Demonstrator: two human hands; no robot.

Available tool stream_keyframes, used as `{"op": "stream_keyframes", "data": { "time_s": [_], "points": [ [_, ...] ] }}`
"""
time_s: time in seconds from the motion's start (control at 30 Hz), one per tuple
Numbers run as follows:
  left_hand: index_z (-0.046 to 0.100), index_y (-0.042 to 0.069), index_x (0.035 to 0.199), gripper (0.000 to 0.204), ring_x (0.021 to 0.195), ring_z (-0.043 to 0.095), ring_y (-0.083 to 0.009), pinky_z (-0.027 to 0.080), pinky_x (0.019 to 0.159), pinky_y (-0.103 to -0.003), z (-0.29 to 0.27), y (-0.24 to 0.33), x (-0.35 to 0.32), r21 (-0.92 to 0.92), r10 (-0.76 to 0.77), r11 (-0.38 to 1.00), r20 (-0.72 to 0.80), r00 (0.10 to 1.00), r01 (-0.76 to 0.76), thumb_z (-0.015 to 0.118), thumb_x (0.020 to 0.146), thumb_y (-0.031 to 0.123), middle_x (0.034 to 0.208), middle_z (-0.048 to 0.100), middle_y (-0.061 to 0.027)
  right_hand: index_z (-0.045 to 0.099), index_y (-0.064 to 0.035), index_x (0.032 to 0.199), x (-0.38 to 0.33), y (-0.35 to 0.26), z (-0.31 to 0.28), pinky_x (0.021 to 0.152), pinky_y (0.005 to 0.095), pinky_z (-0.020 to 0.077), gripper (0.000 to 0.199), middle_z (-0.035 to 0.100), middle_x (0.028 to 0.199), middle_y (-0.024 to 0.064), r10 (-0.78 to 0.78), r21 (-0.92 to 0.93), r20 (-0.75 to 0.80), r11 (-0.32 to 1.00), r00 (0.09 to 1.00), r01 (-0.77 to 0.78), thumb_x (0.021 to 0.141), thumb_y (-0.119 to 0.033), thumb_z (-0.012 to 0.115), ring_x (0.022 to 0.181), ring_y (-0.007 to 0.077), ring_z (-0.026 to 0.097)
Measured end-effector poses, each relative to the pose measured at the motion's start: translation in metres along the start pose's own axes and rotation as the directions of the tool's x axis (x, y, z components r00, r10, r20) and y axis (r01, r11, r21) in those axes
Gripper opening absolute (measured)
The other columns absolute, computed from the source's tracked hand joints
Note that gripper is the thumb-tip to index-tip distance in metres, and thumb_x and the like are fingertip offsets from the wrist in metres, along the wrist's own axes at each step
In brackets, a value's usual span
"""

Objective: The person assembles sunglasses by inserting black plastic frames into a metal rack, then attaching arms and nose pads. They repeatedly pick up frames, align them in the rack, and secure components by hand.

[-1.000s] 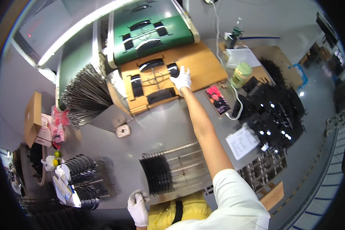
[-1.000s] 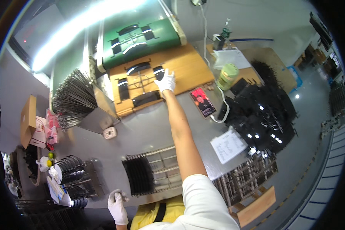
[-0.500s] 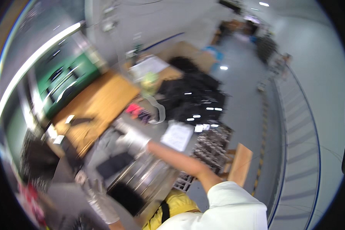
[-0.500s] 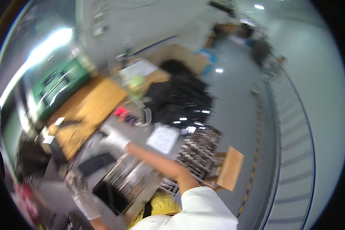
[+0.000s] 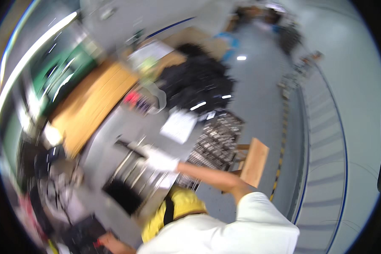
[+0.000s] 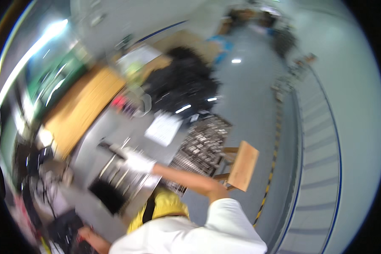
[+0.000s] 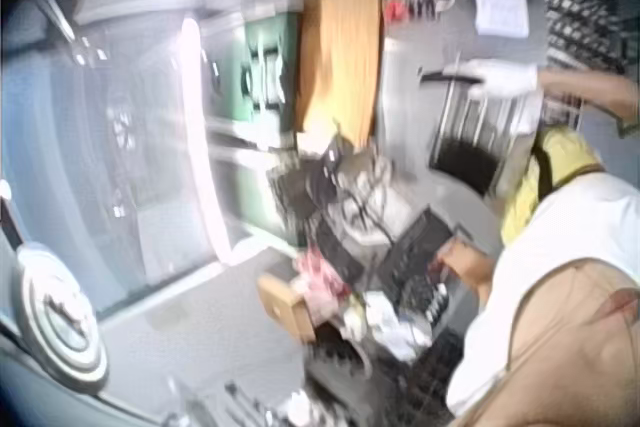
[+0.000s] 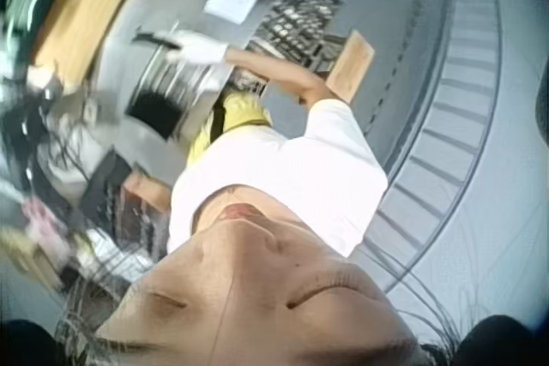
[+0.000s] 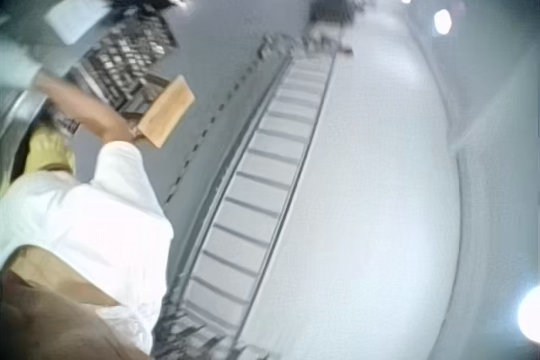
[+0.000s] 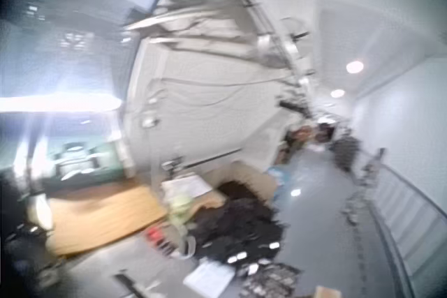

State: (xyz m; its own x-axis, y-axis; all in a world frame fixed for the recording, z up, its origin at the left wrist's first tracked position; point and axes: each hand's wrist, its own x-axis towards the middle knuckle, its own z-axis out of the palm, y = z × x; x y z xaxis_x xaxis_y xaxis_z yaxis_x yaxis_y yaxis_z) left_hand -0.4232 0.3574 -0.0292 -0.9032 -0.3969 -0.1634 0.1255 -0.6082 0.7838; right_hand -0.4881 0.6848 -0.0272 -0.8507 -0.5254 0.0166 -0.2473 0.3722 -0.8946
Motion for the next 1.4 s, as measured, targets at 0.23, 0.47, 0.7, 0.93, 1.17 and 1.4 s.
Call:
{"op": "stream_keyframes", "data": {
  "time_s": [0.23, 0.47, 0.7, 0.93, 1.17, 1.4],
  "points": [
    [0.034, 0.02, 0.153, 0.069, 0.122, 0.046, -0.0393, 0.052, 0.083, -0.036, -0.065, 0.055, -0.097, -0.396, 0.224, 0.909, 0.204, 0.953, -0.129, 0.062, 0.093, 0.039, 0.147, 0.038, -0.0266, 0.03, -0.0062, 0.148, -0.02, 0.028, 0.097, 0.077, 0.0403, 0.0517, 0.057, 0.068, 0.087, 0.0146, 0.145, 0.184, 0.29, 0.962, 0.946, -0.204, 0.103, -0.041, 0.035, 0.077, 0.0293, 0.066],
    [0.032, 0.024, 0.154, 0.073, 0.122, 0.044, -0.0391, 0.054, 0.08, -0.034, -0.091, 0.047, -0.149, -0.417, 0.29, 0.884, 0.135, 0.947, -0.211, 0.067, 0.09, 0.036, 0.149, 0.034, -0.027, 0.016, 0.0161, 0.147, -0.001, 0.026, 0.107, 0.071, 0.0497, 0.0512, 0.073, 0.062, 0.073, 0.0301, 0.246, -0.183, 0.345, 0.964, 0.906, -0.193, 0.094, -0.028, 0.04, 0.074, 0.0448, 0.065],
    [0.026, 0.029, 0.156, 0.075, 0.119, 0.043, -0.0347, 0.051, 0.075, -0.03, -0.08, 0.036, -0.159, -0.41, 0.293, 0.893, 0.215, 0.932, -0.186, 0.066, 0.092, 0.034, 0.152, 0.032, -0.0216, 0.016, 0.0135, 0.148, 0.0, -0.003, 0.098, 0.073, 0.0491, 0.0514, 0.073, 0.064, 0.076, 0.0301, 0.381, -0.254, 0.416, 0.92, 0.825, -0.297, 0.092, -0.025, 0.042, 0.075, 0.044, 0.066],
    [0.032, 0.026, 0.154, 0.07, 0.096, 0.052, -0.031, 0.051, 0.06, -0.027, -0.074, 0.038, -0.143, -0.5, 0.125, 0.866, 0.175, 0.976, -0.021, 0.062, 0.092, 0.037, 0.14, 0.04, -0.0222, 0.023, 0.0027, 0.151, -0.006, 0.007, 0.109, 0.079, 0.0509, 0.0526, 0.073, 0.067, 0.086, 0.0306, 0.384, -0.364, 0.393, 0.899, 0.835, -0.243, 0.098, -0.047, 0.034, 0.077, 0.0461, 0.066],
    [0.035, 0.016, 0.15, 0.059, 0.083, 0.063, -0.0384, 0.056, 0.054, -0.035, -0.013, 0.03, -0.111, -0.464, -0.152, 0.854, 0.209, 0.966, 0.235, 0.041, 0.098, 0.043, 0.131, 0.049, -0.0289, 0.047, -0.0088, 0.142, 0.035, -0.058, 0.07, 0.082, 0.0443, 0.0545, 0.076, 0.063, 0.109, 0.0233, -0.458, -0.424, -0.02, 0.809, 0.889, 0.407, 0.081, -0.044, 0.074, 0.089, 0.041, 0.066],
    [0.049, 0.008, 0.121, 0.043, 0.082, 0.062, -0.0331, 0.061, 0.068, -0.035, 0.045, 0.013, -0.103, -0.202, -0.254, 0.944, 0.061, 0.965, 0.261, 0.054, 0.096, 0.041, 0.108, 0.055, -0.0247, 0.055, -0.0188, 0.135, 0.034, -0.076, 0.091, 0.058, 0.0326, 0.0486, 0.052, 0.051, 0.081, 0.0051, -0.482, -0.934, 0.228, 0.138, 0.846, 0.331, 0.084, -0.022, 0.064, 0.069, 0.0185, 0.057]
  ]
}}
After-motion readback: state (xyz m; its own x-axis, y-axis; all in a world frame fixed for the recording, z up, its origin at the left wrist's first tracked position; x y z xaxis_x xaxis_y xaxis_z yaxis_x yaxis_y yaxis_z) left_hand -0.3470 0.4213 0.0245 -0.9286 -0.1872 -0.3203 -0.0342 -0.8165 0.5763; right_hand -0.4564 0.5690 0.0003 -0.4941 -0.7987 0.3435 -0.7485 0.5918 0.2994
